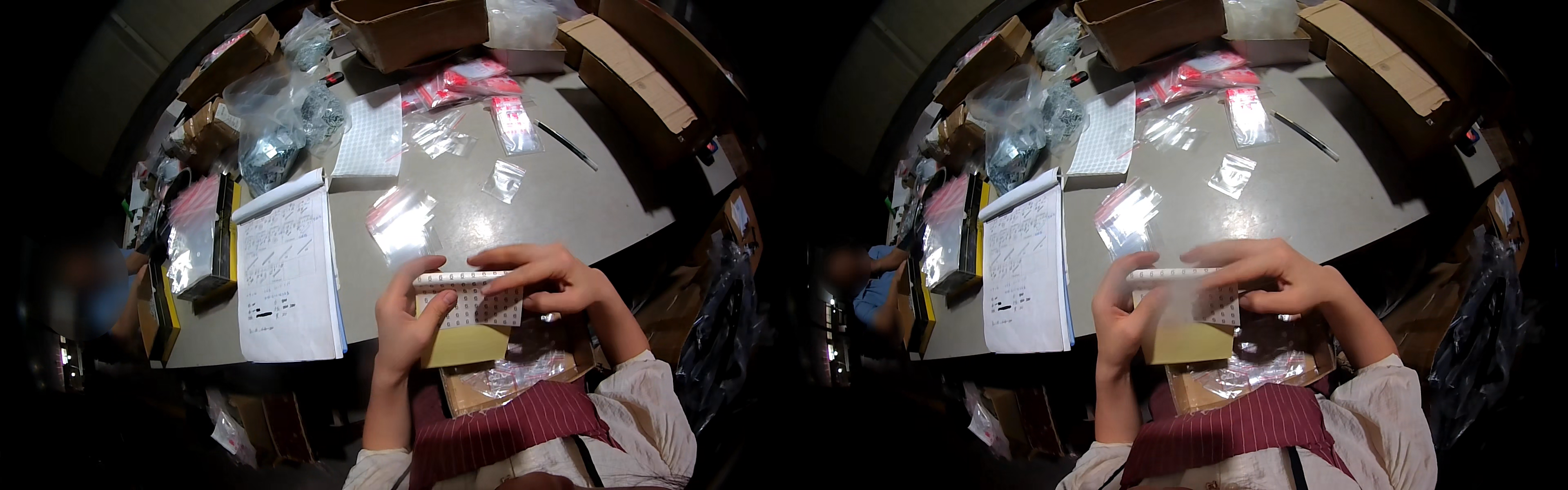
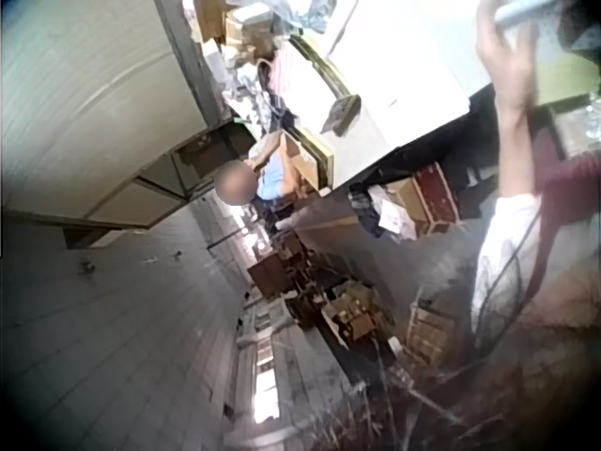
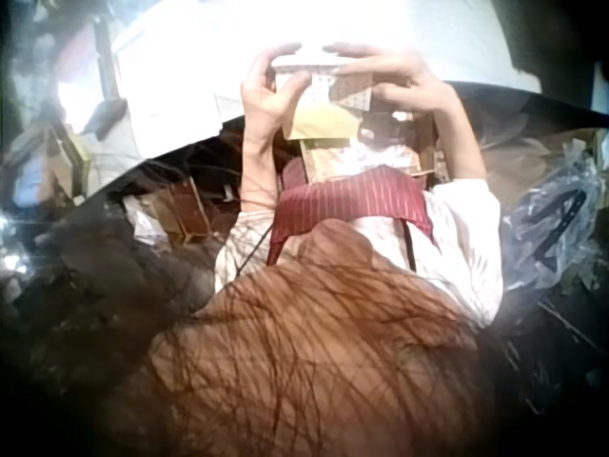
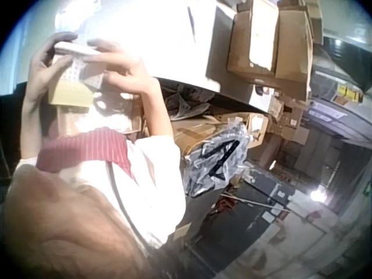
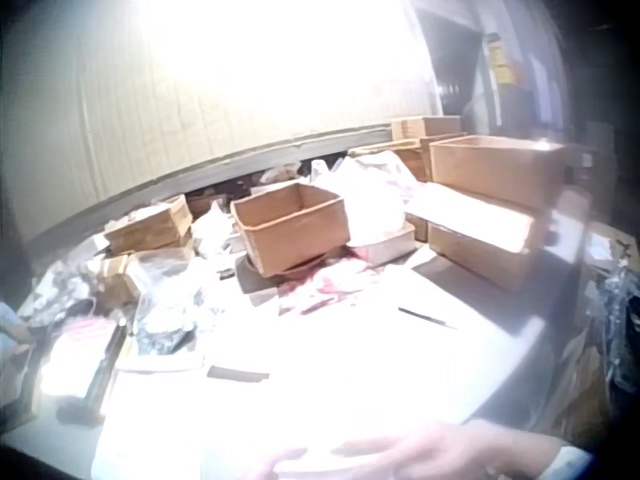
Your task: The person repeatedly picks small items from a sheet and places them into clear plastic bags on a table. The person handles a yellow sheet with small round items and multiple small plastic bags, placing items into the bags one by one.
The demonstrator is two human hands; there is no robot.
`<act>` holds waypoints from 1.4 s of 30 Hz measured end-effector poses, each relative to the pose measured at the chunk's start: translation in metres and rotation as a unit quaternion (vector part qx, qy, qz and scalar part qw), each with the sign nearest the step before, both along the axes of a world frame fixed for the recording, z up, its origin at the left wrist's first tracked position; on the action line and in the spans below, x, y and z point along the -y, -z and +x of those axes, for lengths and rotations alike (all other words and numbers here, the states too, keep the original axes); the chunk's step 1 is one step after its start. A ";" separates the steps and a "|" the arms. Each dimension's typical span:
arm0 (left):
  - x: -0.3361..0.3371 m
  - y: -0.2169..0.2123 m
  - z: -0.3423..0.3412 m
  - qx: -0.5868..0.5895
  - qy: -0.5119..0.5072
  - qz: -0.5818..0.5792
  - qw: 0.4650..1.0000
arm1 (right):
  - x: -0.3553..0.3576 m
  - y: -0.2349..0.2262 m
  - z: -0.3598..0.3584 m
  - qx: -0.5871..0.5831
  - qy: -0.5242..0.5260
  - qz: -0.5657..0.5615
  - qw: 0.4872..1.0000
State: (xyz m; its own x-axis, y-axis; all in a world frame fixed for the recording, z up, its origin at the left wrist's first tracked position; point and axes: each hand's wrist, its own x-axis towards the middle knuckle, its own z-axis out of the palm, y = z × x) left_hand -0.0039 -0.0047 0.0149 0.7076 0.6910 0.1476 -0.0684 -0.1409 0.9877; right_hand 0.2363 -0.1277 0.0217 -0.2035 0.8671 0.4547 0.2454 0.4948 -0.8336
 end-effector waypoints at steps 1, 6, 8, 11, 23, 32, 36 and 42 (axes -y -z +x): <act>0.002 0.001 0.001 0.000 -0.008 -0.006 1.000 | 0.000 -0.001 0.000 -0.025 0.016 -0.022 0.999; 0.007 0.008 0.007 0.025 -0.038 -0.008 0.999 | -0.004 0.002 -0.012 -0.011 0.141 -0.138 0.980; 0.004 0.011 0.001 0.024 -0.025 0.036 0.999 | -0.010 0.007 -0.022 -0.029 0.164 -0.135 0.977; 0.004 0.006 0.001 0.034 -0.001 -0.018 0.999 | -0.008 0.013 -0.024 -0.076 0.171 -0.172 0.967; 0.009 0.011 0.008 0.030 -0.085 0.031 0.995 | -0.022 -0.015 -0.020 0.183 0.174 0.020 0.967; 0.004 0.021 0.007 -0.007 -0.112 0.089 0.990 | -0.027 -0.022 -0.039 0.423 0.220 0.129 0.870; 0.002 0.022 0.006 -0.014 -0.119 0.078 0.990 | -0.027 -0.019 -0.043 0.442 0.211 0.163 0.857; 0.003 0.018 0.009 -0.007 -0.126 0.045 0.991 | -0.023 -0.023 -0.035 0.352 0.191 0.091 0.912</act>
